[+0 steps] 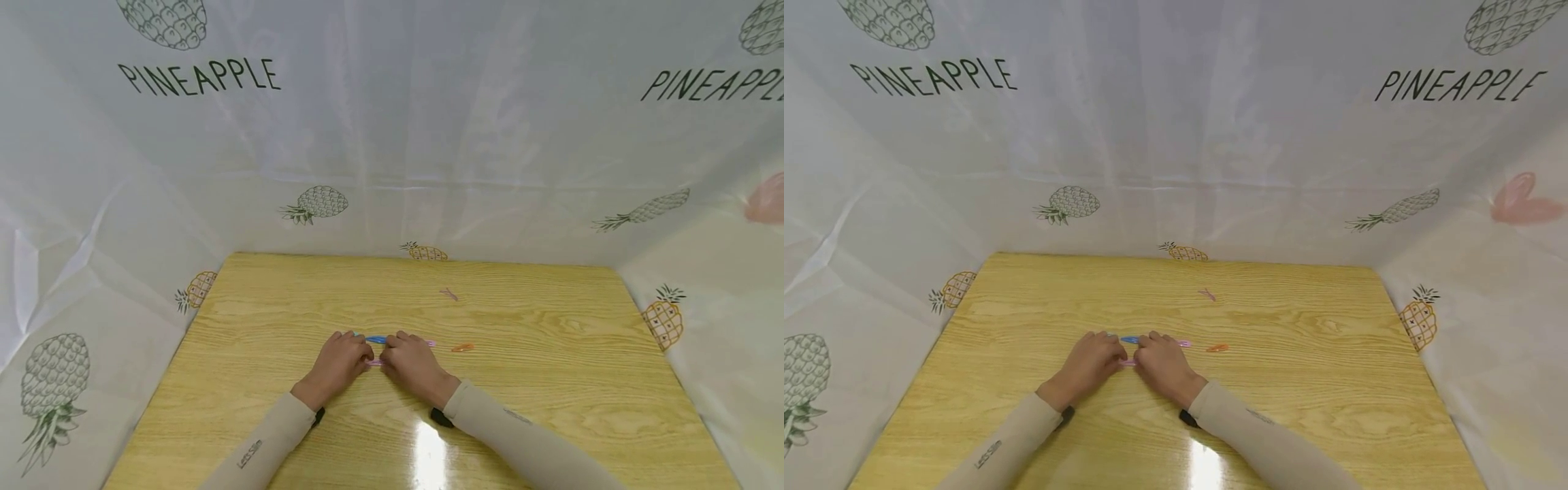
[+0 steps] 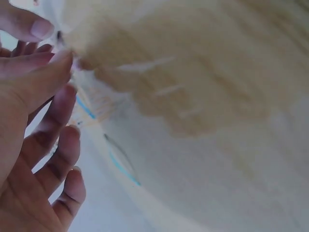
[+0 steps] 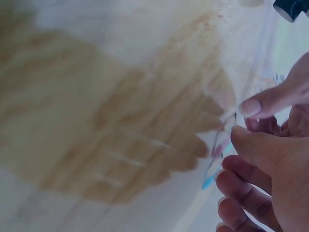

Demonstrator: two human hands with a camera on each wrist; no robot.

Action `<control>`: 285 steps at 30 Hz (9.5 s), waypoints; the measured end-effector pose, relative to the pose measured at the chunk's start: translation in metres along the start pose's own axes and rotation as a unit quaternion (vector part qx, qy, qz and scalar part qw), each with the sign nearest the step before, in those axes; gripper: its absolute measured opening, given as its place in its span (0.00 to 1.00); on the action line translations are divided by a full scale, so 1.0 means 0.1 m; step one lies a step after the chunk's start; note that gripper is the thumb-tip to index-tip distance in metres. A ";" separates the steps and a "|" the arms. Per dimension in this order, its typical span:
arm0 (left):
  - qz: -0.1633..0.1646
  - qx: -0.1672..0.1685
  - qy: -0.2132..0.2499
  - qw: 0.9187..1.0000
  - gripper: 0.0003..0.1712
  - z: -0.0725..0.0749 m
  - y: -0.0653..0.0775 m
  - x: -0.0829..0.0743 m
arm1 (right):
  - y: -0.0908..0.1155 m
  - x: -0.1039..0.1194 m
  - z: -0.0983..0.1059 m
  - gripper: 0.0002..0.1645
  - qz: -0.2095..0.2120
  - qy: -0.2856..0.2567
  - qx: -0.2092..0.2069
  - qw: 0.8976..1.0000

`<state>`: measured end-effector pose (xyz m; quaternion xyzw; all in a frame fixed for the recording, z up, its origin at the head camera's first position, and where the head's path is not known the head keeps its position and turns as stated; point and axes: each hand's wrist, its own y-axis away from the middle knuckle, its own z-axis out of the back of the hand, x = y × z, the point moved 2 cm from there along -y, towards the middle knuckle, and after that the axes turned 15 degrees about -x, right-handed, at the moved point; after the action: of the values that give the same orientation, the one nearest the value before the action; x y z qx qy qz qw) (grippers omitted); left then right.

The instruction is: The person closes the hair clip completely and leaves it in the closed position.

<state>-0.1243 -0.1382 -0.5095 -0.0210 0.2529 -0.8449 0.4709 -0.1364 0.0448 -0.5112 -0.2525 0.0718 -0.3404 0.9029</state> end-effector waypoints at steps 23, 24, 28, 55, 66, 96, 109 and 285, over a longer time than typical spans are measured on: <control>0.084 -0.001 0.029 0.996 0.13 -0.15 -1.04 -0.23 | 0.18 -0.97 0.49 0.14 -0.182 0.006 -0.087 0.979; 0.084 -0.002 0.025 0.996 0.13 -0.18 -1.08 -0.24 | 0.19 -1.01 0.49 0.14 -0.188 0.010 -0.086 0.978; 0.087 0.001 0.019 0.996 0.14 -0.29 -1.23 -0.28 | 0.21 -1.16 0.50 0.14 -0.208 0.019 -0.077 0.975; 0.115 0.074 -0.020 0.990 0.19 -0.89 -1.74 -0.51 | 0.12 -1.67 0.29 0.12 -0.241 0.040 -0.020 0.969; 0.126 0.052 -0.033 0.990 0.16 -0.96 -1.81 -0.54 | 0.07 -1.67 0.19 0.08 -0.261 0.030 0.012 0.965; 0.071 -0.018 -0.041 0.996 0.08 -0.69 -1.53 -0.41 | -0.01 -1.30 0.33 0.02 -0.218 0.032 -0.051 0.974; -0.029 -0.126 -0.099 0.987 0.11 -0.30 -1.02 -0.35 | -0.01 -0.86 0.48 0.06 -0.126 0.024 -0.102 0.986; -0.178 -0.019 -0.199 0.963 0.10 -0.29 -0.40 -0.58 | 0.39 -0.50 0.31 0.07 -0.042 -0.053 -0.040 0.997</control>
<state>-0.1320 -0.0624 -0.5054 -0.2423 0.1619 -0.8891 0.3530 -0.1425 0.1144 -0.5063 -0.3086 0.0268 -0.3608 0.8797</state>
